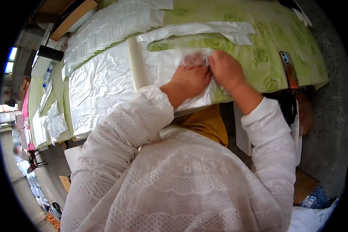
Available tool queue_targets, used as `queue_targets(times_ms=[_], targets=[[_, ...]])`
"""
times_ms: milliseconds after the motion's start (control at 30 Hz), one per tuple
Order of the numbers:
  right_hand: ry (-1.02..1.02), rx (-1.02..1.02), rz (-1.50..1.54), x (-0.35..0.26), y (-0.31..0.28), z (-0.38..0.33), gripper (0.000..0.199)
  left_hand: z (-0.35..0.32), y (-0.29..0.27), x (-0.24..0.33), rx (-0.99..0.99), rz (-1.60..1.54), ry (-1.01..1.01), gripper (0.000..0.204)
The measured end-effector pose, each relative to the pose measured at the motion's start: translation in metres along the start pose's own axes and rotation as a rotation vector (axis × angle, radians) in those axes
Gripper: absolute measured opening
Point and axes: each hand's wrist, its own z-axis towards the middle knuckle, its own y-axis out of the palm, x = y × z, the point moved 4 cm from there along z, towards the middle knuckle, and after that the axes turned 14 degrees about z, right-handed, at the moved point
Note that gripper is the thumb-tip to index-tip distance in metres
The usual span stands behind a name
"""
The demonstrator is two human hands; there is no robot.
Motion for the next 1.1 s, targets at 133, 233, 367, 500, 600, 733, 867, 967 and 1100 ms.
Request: queue_targets(times_ms=[133, 233, 367, 500, 600, 733, 867, 967, 1100], targets=[[0.220, 0.018, -0.206, 0.055, -0.033, 0.032, 0.025, 0.006, 0.021, -0.008, 0.440, 0.042, 0.077, 0.046], [0.078, -0.026, -0.077, 0.015, -0.004, 0.017, 0.019, 0.005, 0.017, -0.007, 0.319, 0.056, 0.035, 0.046], [-0.020, 0.007, -0.071, 0.020, -0.012, 0.003, 0.014, 0.007, 0.028, -0.015, 0.393, 0.071, 0.057, 0.046], [0.283, 0.086, -0.255, 0.094, -0.079, 0.009, 0.033, 0.003, 0.018, -0.009, 0.375, 0.025, 0.063, 0.047], [0.363, 0.086, -0.114, 0.104, -0.100, -0.021, 0.047, 0.001, 0.015, -0.007, 0.335, 0.022, 0.054, 0.047], [0.051, 0.175, -0.034, 0.095, -0.087, -0.061, 0.058, -0.001, 0.011, -0.005, 0.267, 0.027, 0.038, 0.048], [0.219, 0.358, 0.346, 0.091, -0.091, -0.074, 0.042, -0.004, 0.015, -0.002, 0.444, 0.088, 0.068, 0.049], [0.209, 0.533, 0.595, 0.076, -0.095, -0.064, 0.029, -0.001, 0.022, -0.004, 0.585, 0.120, 0.098, 0.050], [-0.048, 0.215, 0.539, -0.003, -0.070, -0.037, 0.015, -0.002, 0.012, -0.004, 0.293, 0.046, 0.094, 0.047]])
